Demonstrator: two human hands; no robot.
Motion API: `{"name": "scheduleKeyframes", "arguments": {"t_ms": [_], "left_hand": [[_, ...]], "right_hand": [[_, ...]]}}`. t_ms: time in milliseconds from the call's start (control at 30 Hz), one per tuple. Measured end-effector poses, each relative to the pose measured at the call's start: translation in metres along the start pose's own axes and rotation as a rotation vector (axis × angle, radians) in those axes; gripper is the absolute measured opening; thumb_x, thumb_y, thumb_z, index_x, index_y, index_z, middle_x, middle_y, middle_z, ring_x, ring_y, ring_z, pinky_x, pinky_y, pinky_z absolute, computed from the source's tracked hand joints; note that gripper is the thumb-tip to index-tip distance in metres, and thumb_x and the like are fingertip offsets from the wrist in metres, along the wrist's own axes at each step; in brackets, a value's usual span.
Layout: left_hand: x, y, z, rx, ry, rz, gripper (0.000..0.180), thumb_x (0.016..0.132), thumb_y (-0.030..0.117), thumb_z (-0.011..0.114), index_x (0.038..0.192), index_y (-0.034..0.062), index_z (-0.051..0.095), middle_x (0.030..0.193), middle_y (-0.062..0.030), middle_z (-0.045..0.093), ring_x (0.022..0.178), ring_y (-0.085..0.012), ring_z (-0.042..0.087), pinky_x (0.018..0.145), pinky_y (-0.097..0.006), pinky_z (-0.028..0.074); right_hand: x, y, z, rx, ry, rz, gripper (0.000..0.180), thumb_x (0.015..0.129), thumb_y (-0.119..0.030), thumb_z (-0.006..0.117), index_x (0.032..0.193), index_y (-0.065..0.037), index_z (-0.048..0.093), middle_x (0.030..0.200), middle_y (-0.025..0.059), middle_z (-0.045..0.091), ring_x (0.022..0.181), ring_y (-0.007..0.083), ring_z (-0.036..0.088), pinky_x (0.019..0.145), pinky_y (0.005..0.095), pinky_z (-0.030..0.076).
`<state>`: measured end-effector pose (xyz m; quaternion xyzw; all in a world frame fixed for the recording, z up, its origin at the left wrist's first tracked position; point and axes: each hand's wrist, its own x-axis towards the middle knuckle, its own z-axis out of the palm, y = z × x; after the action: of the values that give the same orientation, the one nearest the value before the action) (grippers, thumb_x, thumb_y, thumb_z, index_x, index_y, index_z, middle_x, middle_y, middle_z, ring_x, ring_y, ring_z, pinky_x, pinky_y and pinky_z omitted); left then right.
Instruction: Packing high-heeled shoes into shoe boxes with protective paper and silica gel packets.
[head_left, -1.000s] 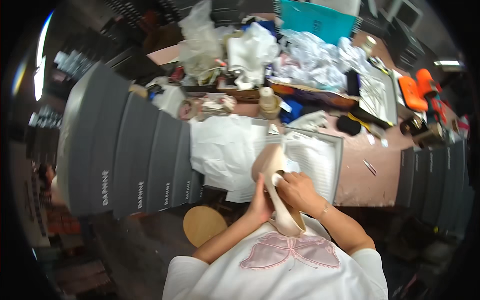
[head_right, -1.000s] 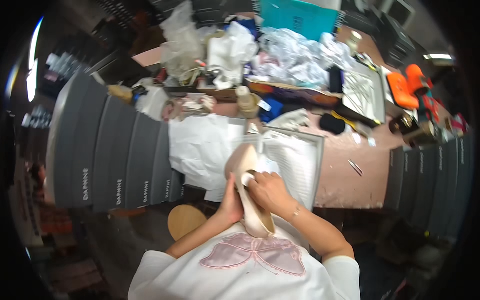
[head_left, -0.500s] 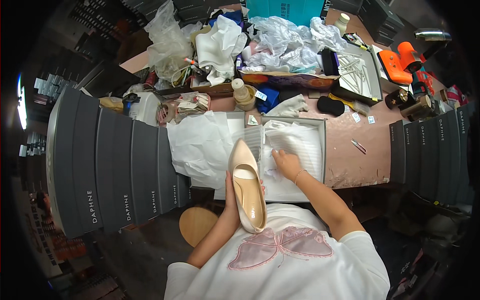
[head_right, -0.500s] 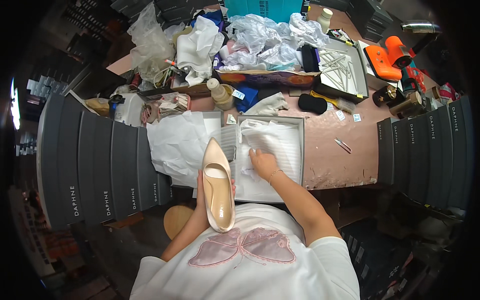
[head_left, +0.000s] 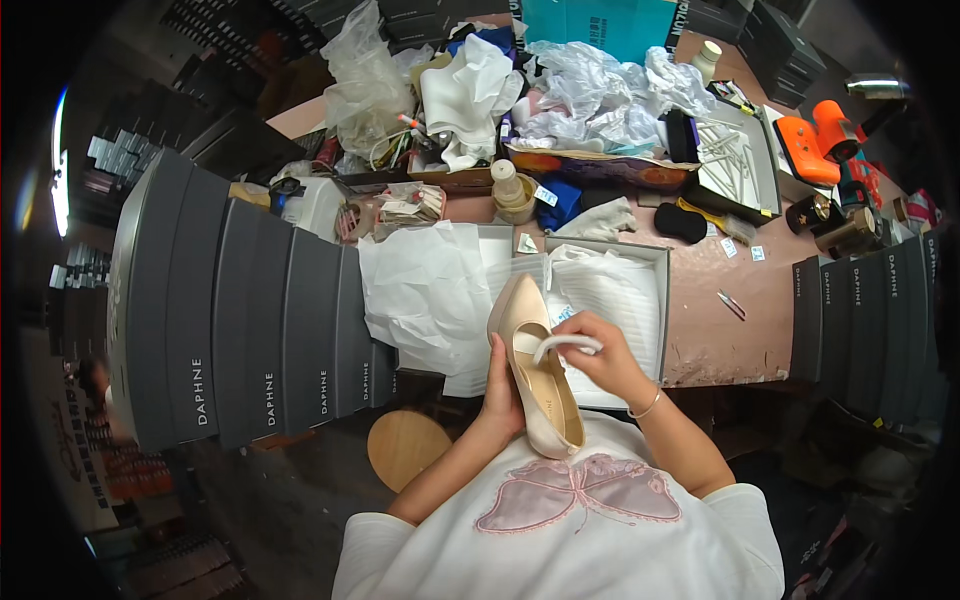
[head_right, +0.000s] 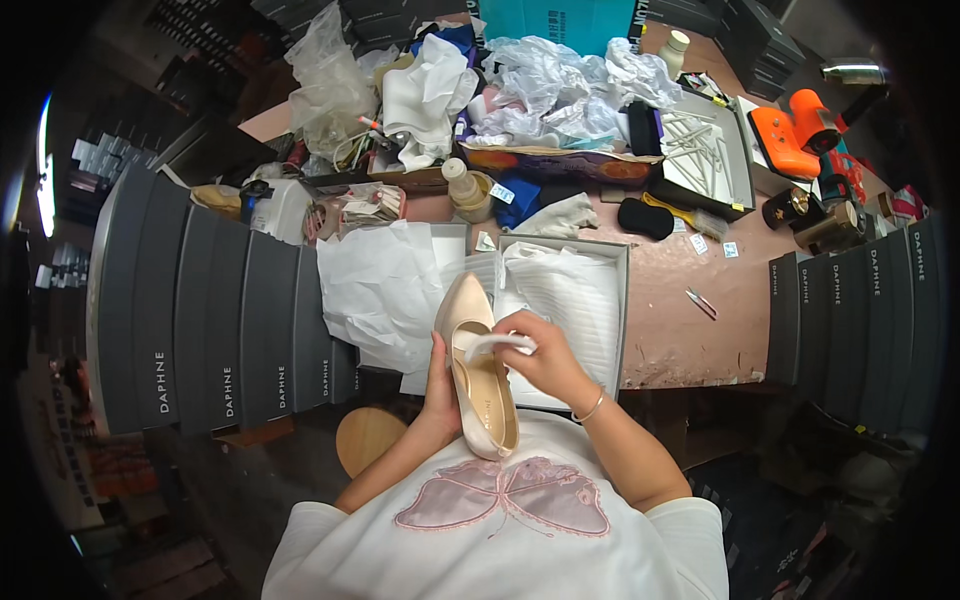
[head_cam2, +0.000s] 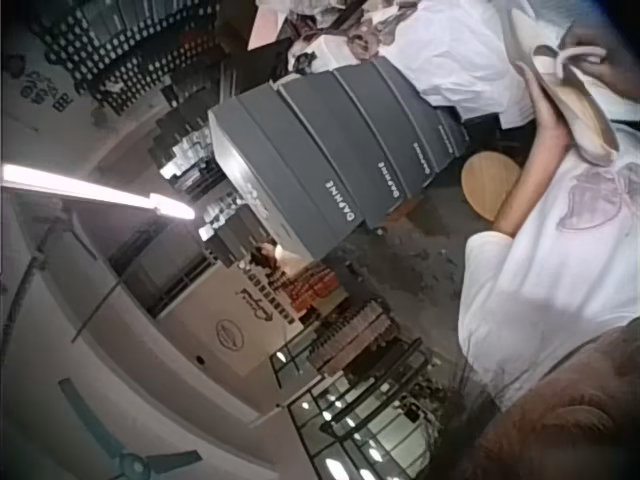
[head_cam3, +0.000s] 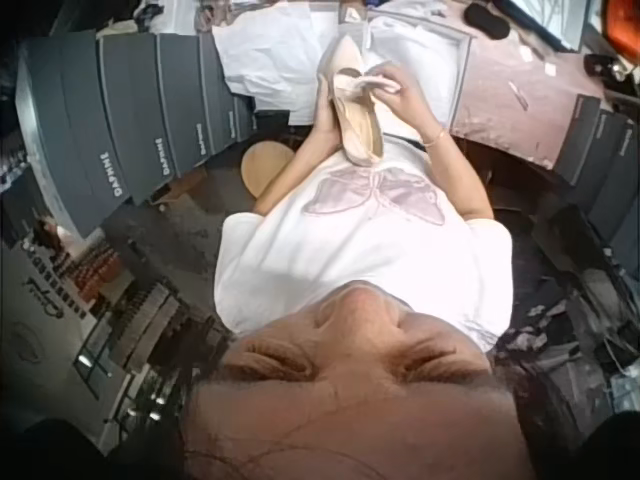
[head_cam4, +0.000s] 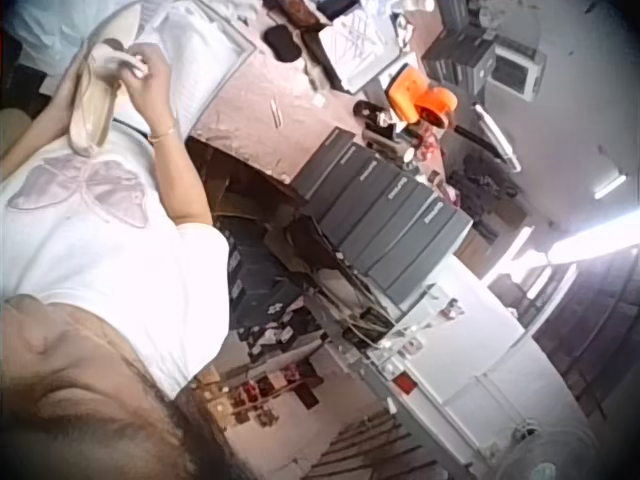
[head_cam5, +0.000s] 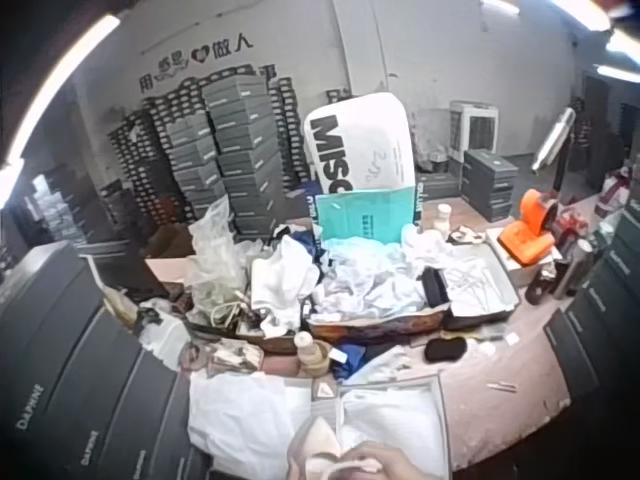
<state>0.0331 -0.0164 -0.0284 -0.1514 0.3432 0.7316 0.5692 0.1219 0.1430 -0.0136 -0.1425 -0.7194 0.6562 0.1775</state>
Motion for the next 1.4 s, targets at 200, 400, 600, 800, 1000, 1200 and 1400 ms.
{"name": "scheduleKeyframes", "arguments": {"t_ms": [200,400,600,800,1000,1200,1400], "left_hand": [[0.008,-0.006,-0.004,0.049,0.017,0.022,0.069,0.087,0.054,0.061,0.135,0.0091,0.038,0.126,-0.0092,0.051,0.118,-0.0229,0.050,0.101,-0.040,0.041],[0.010,-0.010,-0.012,0.126,-0.006,0.120,0.072,0.089,0.055,0.057,0.138,0.0086,0.034,0.133,-0.0110,0.047,0.124,-0.0248,0.046,0.106,-0.043,0.038],[-0.003,-0.023,0.020,0.211,0.052,0.223,0.070,0.090,0.041,0.064,0.142,0.0124,0.026,0.135,-0.0084,0.042,0.127,-0.0225,0.041,0.107,-0.041,0.036],[0.003,-0.028,-0.013,0.069,0.039,0.148,0.071,0.090,0.053,0.056,0.138,0.0059,0.034,0.132,-0.0120,0.048,0.122,-0.0266,0.048,0.104,-0.043,0.038],[-0.015,0.022,-0.016,0.036,0.128,0.173,0.094,0.081,0.082,0.030,0.118,-0.0009,0.053,0.099,-0.0157,0.064,0.081,-0.0263,0.066,0.071,-0.041,0.057],[-0.014,0.017,-0.008,0.095,0.135,0.091,0.093,0.080,0.083,0.030,0.115,0.0009,0.055,0.097,-0.0145,0.064,0.079,-0.0255,0.065,0.071,-0.041,0.057],[0.001,0.011,-0.023,0.006,0.073,0.080,0.090,0.081,0.082,0.029,0.122,0.0055,0.053,0.106,-0.0139,0.062,0.094,-0.0277,0.063,0.083,-0.046,0.053]], "right_hand": [[-0.008,-0.020,0.005,-0.617,-0.162,-0.252,0.014,0.075,-0.013,0.070,0.084,-0.003,0.066,0.090,0.0111,0.064,0.082,0.0300,0.061,0.071,0.0398,0.049],[-0.001,-0.043,0.007,-0.531,-0.057,-0.071,0.023,0.073,-0.002,0.067,0.095,-0.003,0.061,0.086,0.0128,0.057,0.075,0.0351,0.058,0.067,0.0426,0.049],[0.026,0.002,0.027,-0.684,0.176,-0.014,0.057,0.066,0.003,0.066,0.119,-0.009,0.051,0.111,0.0146,0.054,0.091,0.0370,0.058,0.074,0.0422,0.050],[0.038,-0.007,0.008,-0.354,-0.198,-0.113,0.089,0.068,-0.001,0.071,0.145,-0.009,0.027,0.144,0.0237,0.029,0.124,0.0425,0.041,0.100,0.0437,0.042],[-0.006,0.112,-0.012,-0.621,-0.339,0.426,0.059,0.075,-0.018,0.074,0.127,-0.009,0.047,0.121,0.0172,0.053,0.109,0.0366,0.055,0.083,0.0453,0.050],[-0.035,0.153,0.040,-0.937,-0.278,0.096,0.031,0.077,-0.014,0.069,0.104,-0.010,0.055,0.099,0.0125,0.057,0.087,0.0312,0.062,0.072,0.0424,0.053],[-0.026,0.064,0.003,-0.020,0.021,0.310,0.026,0.076,-0.010,0.071,0.096,-0.005,0.055,0.095,0.0121,0.057,0.084,0.0291,0.060,0.070,0.0415,0.051]]}}
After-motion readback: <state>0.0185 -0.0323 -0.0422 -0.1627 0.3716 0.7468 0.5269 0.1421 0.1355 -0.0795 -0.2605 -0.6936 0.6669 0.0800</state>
